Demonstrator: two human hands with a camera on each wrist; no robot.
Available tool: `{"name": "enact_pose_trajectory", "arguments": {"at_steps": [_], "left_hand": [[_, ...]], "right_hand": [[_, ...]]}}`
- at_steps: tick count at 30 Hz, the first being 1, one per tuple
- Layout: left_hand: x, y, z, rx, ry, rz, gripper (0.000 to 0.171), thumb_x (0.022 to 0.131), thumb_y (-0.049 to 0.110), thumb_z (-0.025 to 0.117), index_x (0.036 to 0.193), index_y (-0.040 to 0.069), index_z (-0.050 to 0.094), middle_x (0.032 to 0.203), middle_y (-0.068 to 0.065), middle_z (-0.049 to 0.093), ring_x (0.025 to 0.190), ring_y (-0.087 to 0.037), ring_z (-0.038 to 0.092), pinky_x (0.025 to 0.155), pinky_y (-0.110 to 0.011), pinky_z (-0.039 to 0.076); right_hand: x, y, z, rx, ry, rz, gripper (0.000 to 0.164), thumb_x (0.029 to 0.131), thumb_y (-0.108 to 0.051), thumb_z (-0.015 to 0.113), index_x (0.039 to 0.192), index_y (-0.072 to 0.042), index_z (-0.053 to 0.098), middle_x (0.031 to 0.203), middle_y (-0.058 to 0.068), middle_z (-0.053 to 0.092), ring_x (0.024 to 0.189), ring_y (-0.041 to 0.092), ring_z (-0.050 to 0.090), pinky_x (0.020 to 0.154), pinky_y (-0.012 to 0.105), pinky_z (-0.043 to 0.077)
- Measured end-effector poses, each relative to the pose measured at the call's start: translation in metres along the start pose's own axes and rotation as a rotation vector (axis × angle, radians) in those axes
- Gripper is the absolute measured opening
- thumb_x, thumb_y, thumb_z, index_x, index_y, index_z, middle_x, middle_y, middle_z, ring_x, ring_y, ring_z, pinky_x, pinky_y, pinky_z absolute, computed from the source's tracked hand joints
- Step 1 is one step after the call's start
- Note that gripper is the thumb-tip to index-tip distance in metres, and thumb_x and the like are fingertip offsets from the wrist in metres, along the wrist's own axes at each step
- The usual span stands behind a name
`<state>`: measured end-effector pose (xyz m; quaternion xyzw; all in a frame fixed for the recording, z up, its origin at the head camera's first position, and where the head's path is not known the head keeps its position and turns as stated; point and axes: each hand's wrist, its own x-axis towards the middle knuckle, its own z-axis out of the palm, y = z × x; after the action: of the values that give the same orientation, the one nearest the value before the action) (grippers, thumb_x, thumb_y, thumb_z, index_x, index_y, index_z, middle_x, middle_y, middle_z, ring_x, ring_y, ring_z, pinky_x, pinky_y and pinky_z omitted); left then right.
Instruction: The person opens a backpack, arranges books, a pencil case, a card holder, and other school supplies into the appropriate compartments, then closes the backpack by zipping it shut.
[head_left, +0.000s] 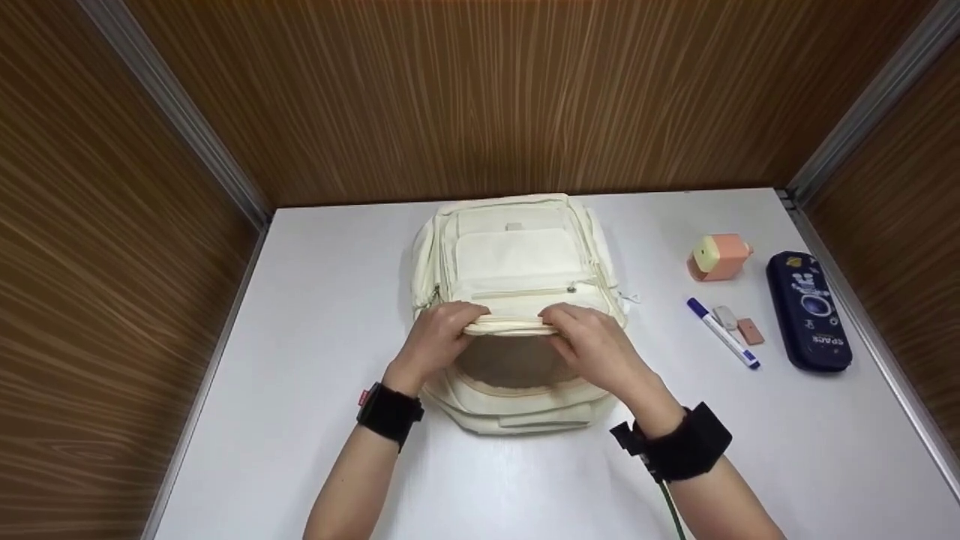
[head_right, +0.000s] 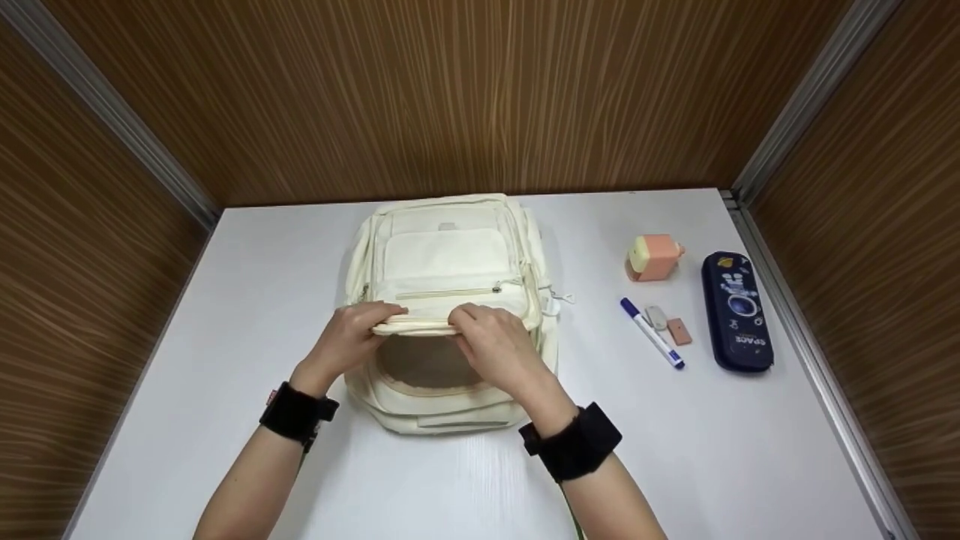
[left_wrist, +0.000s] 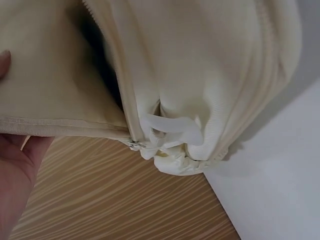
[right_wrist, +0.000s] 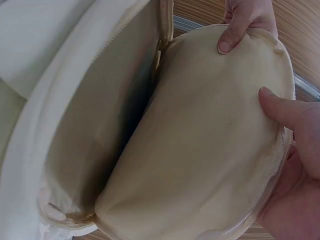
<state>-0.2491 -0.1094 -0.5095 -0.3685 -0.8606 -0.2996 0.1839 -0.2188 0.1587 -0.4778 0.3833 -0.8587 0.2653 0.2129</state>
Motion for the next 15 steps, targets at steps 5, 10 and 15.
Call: {"name": "enact_pose_trajectory", "arguments": {"at_steps": [5,10,15], "left_hand": [[-0.003,-0.006,0.002,-0.008,0.055,-0.009,0.028,0.081,-0.002,0.076,0.107,0.006,0.070,0.105,-0.006,0.072,0.097,-0.022,0.068,0.087,-0.033,0.053],[-0.013,-0.020,0.007,-0.094,0.063,-0.099,0.028,0.085,0.006,0.074,0.113,0.004,0.069,0.112,-0.009,0.070,0.106,-0.024,0.065,0.094,-0.033,0.049],[-0.020,-0.033,0.010,-0.141,0.051,-0.150,0.029,0.090,0.010,0.069,0.118,0.002,0.067,0.117,-0.013,0.068,0.112,-0.027,0.062,0.098,-0.036,0.046]], "right_hand": [[0.012,0.001,-0.008,-0.017,0.023,-0.020,0.029,0.076,0.014,0.069,0.094,-0.008,0.062,0.091,0.000,0.065,0.079,0.019,0.063,0.067,0.038,0.052],[0.020,0.003,-0.009,-0.025,0.032,-0.032,0.028,0.077,0.015,0.064,0.092,-0.008,0.061,0.088,0.000,0.064,0.073,0.019,0.061,0.061,0.036,0.050],[0.023,0.005,-0.007,-0.022,0.046,-0.056,0.026,0.079,0.014,0.062,0.091,-0.009,0.060,0.085,-0.001,0.061,0.067,0.017,0.056,0.057,0.034,0.048]]}}
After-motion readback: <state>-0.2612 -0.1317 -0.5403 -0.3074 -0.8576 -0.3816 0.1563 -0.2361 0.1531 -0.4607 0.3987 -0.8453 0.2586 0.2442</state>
